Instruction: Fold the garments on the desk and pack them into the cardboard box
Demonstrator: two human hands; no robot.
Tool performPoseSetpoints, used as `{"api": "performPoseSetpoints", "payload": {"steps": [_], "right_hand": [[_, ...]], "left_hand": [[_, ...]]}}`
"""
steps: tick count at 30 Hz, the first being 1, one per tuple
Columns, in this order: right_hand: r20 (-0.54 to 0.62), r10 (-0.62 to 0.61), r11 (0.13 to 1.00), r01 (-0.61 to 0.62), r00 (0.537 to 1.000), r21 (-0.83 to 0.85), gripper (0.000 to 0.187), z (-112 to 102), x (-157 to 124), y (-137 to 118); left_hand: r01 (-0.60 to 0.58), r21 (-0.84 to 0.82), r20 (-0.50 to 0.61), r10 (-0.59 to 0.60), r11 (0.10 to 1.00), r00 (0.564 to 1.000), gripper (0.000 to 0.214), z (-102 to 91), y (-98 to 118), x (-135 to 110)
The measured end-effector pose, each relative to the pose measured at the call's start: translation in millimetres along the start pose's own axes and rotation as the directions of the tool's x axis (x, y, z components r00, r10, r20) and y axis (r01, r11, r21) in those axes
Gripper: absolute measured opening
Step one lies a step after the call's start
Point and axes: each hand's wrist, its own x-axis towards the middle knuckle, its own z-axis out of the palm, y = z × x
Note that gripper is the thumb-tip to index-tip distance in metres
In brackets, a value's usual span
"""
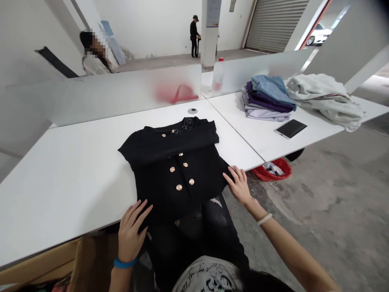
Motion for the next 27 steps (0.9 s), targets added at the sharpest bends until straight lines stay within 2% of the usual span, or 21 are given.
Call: {"api": "performPoseSetpoints", "payload": {"steps": [4, 7, 10, 14, 18, 21, 23, 27], "right_hand": [[-0.029, 0.036, 0.999, -0.035, 0.999, 0.028, 0.047, -2.7, 5.6, -0.7], [-0.005, 0.017, 0.998, -0.016, 1.0, 0.054, 0.047, -14.4, 8.2, 0.7], [-0.03, -0.013, 0.999, 0.015, 0.999, 0.047, 0.048, -26.2, 9.3, -1.5], [-0.062, -0.087, 0.994, 0.091, 0.994, 0.056, 0.049, -33.4, 13.7, -10.5], [-0.054, -0.122, 0.986, 0.127, 0.991, 0.11, 0.048, -31.3, 20.3, -15.7], [0.009, -0.105, 0.978, 0.101, 0.994, 0.182, 0.047, -35.5, 25.6, -13.3], [0.074, -0.102, 0.965, 0.081, 0.992, 0.25, 0.046, -46.0, 30.0, -9.2], [0.235, -0.135, 0.916, 0.031, 0.962, 0.4, 0.037, -83.4, 38.2, 4.7]], "left_hand": [[0.059, -0.1, -0.032, -0.063, 0.993, 0.998, 0.047, -0.3, 2.0, 3.7], [0.096, -0.134, -0.038, -0.102, 0.986, 0.994, 0.041, -1.4, 4.7, 5.2], [0.104, -0.167, -0.031, -0.111, 0.98, 0.993, 0.038, -2.9, 5.3, 6.6], [0.081, -0.154, 0.059, -0.073, 0.985, 0.996, 0.038, -6.3, 2.6, 9.0], [0.031, -0.099, 0.142, -0.017, 0.995, 0.99, 0.048, -9.1, 0.7, 9.9], [0.025, -0.087, 0.161, -0.011, 0.996, 0.987, 0.05, -12.9, -0.6, 11.8], [0.01, -0.091, 0.165, 0.005, 0.996, 0.986, 0.048, -21.0, -1.1, 14.8], [0.003, -0.148, 0.164, 0.022, 0.989, 0.986, 0.043, -56.7, 7.7, 24.0]]}}
